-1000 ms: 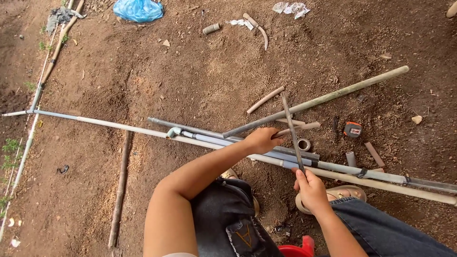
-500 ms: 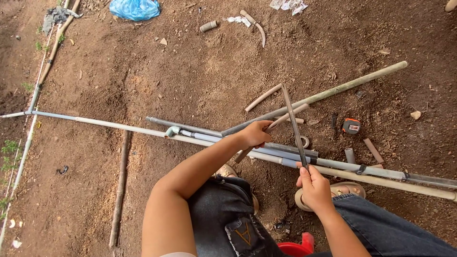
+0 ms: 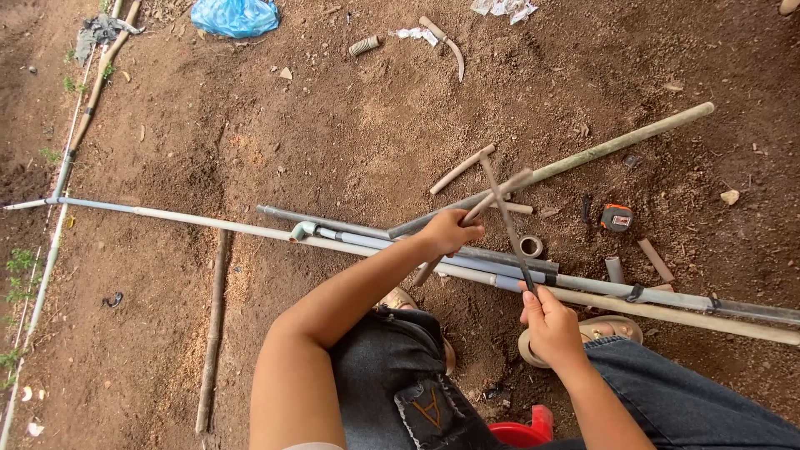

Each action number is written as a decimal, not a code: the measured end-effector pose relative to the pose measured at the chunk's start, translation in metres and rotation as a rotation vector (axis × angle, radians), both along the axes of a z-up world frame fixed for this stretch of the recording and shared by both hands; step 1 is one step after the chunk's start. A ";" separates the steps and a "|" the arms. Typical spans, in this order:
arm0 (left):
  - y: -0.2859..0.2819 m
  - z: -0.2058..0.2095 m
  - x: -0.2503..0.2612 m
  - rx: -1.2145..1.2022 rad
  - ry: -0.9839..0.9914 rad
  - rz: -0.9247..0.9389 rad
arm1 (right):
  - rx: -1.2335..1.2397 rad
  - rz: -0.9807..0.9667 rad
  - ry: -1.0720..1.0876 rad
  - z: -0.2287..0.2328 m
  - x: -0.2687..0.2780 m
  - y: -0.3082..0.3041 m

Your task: The person uses a hand saw to cut a small piece of PVC pipe while sitting on the ground. They then use a metal file to smooth the cut edge of the pipe piece before placing it down.

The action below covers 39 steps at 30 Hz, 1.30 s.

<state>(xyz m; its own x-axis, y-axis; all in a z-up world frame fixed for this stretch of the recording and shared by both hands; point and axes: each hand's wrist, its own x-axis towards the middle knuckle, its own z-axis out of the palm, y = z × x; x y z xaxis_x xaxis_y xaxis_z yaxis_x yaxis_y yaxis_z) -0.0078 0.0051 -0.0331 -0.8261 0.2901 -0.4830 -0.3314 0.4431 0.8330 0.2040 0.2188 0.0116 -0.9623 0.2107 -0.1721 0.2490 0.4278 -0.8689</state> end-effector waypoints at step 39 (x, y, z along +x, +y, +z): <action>0.015 0.119 0.019 -0.638 0.228 -0.401 | 0.261 0.171 -0.203 -0.024 0.008 -0.011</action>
